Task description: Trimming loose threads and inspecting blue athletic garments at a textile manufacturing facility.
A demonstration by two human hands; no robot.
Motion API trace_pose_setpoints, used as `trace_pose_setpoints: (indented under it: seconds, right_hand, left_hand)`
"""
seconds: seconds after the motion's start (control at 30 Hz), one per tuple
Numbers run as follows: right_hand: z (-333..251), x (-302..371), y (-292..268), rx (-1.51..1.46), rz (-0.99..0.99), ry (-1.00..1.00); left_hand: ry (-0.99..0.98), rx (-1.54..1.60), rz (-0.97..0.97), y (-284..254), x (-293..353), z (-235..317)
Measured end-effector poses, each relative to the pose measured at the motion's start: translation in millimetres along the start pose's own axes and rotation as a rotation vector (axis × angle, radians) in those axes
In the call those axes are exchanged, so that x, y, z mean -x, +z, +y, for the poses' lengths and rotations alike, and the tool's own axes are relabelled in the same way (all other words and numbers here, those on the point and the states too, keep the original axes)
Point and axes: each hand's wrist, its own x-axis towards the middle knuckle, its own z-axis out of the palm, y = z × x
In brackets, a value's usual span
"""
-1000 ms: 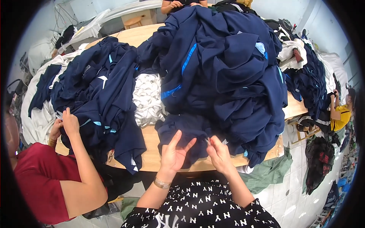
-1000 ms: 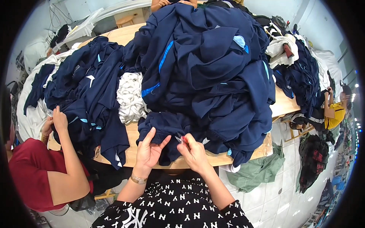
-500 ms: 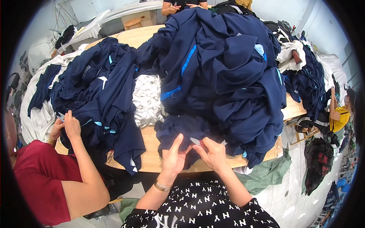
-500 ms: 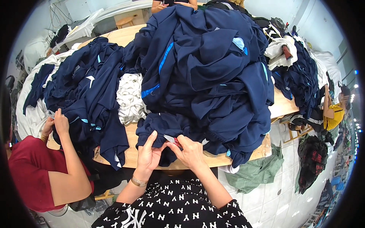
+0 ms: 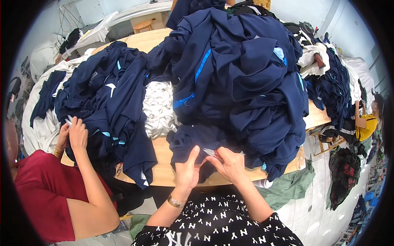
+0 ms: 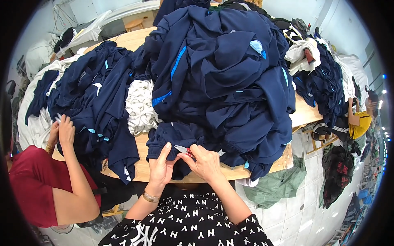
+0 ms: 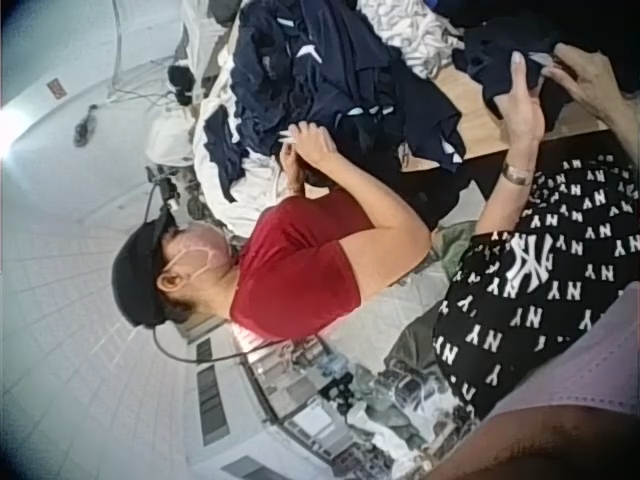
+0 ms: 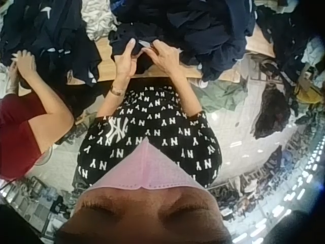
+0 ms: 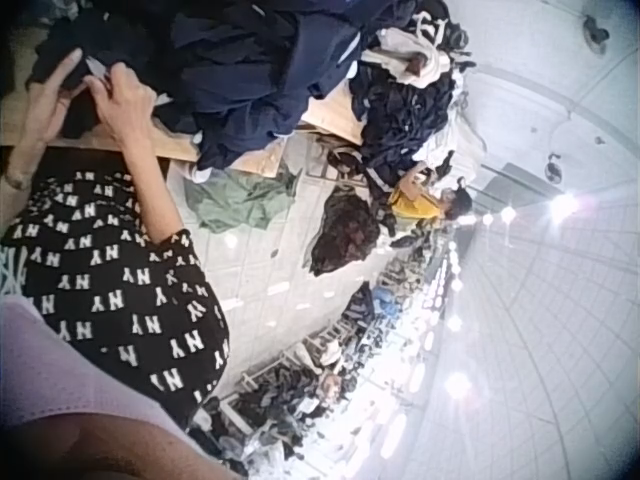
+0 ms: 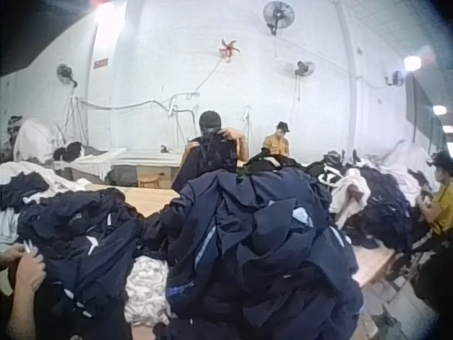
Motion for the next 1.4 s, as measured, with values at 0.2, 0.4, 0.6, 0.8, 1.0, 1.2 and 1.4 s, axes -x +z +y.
trace_pose_setpoints:
  seconds: [0.2,0.4,0.6,0.8,1.0,1.2,1.4]
  right_hand:
    - [1.0,-1.8,-1.8,0.050,0.005,-0.024]
    - [12.2,1.7,7.4,-0.650,0.101,0.413]
    - [-10.2,-7.8,14.1,-0.637,-0.003,0.407]
    - [7.2,-5.3,14.9,-0.778,0.046,0.482]
    - [-13.2,-7.1,5.9,-0.731,0.130,0.254]
    - [-24.8,-7.9,3.3,-0.612,0.086,0.137]
    - [-11.2,6.1,-9.6,-0.605,0.051,0.293]
  left_hand:
    - [0.063,-0.068,-0.008,-0.9,-1.2,-2.3]
    - [-0.030,-0.035,-0.041,-1.4,-2.9,5.7]
    - [-0.101,0.053,-0.191,-16.4,-0.2,-0.2]
    - [-0.222,0.214,-0.233,-1.6,7.6,17.5]
    - [-0.136,0.145,-0.175,-4.4,6.4,5.4]
    - [-0.075,0.128,-0.092,-8.2,-1.6,-15.2]
    - [-0.070,0.139,0.015,5.0,-0.5,-7.6]
